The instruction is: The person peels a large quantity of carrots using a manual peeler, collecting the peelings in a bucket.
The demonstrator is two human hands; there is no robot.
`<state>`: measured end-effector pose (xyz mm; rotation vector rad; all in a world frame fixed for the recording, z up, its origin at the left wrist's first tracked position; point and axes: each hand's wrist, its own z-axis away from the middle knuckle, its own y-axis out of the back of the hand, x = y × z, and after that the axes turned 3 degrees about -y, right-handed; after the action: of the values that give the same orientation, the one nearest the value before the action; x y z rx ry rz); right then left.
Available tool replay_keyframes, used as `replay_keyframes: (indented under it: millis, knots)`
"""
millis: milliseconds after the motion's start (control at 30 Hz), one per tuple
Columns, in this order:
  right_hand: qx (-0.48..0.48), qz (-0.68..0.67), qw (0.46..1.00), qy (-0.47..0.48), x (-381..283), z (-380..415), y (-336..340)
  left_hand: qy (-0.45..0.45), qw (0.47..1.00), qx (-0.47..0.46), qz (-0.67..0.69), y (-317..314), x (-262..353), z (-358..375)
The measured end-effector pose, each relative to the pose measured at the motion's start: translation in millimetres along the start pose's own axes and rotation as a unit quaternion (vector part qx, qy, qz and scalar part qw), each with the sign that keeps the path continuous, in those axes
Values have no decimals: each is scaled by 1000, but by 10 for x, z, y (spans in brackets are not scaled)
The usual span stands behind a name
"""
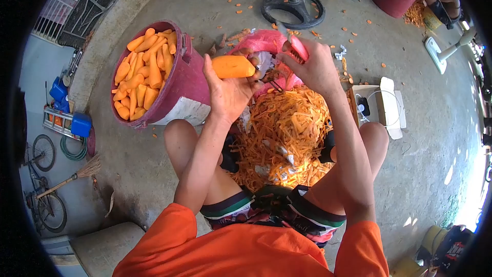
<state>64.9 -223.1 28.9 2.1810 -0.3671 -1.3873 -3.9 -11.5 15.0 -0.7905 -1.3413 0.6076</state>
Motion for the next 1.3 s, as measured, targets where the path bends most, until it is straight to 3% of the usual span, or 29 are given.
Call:
replay_keyframes:
  millis: [67,133,167,200,300,433,700,900,967,1000,1067,1100,1167,1233,1300]
  knots:
    - [40,-66,997,-12,35,11,-44,-39,998,39,-34,-3,19,9]
    - [32,-43,998,-14,40,-7,-30,-56,970,66,-228,57,67,-8]
    - [25,-20,999,-17,48,3,-20,-54,970,66,-227,95,35,-14]
    - [-41,50,998,-11,69,21,-14,-72,967,85,-229,125,9,-11]
    - [-103,12,993,63,99,145,-287,-104,967,101,-208,168,-13,-33]
    - [-157,-24,987,4,-234,243,-480,-159,973,87,-143,61,-52,-31]
    - [-122,-32,991,37,-294,229,-581,-205,958,81,-183,114,-172,-85]
    - [-91,6,996,9,277,84,-760,-287,924,94,-234,138,-214,-161]
    - [-207,-64,967,-131,702,-16,-789,-297,918,90,-246,148,-190,-142]
    - [-163,38,980,-104,833,-16,-737,-295,927,43,-229,103,-137,-123]
    - [-161,64,978,-117,794,1,-605,-236,957,-43,-164,62,0,-105]
    - [-165,96,973,-129,766,9,-545,-238,957,-41,-162,107,29,-112]
    - [-154,83,981,-82,690,12,-482,-59,984,-15,-169,204,54,-106]
    - [-171,88,976,-99,468,-3,-341,-10,945,34,-325,144,5,-96]
    - [-150,89,980,-96,225,30,-207,40,914,111,-389,76,-7,-75]
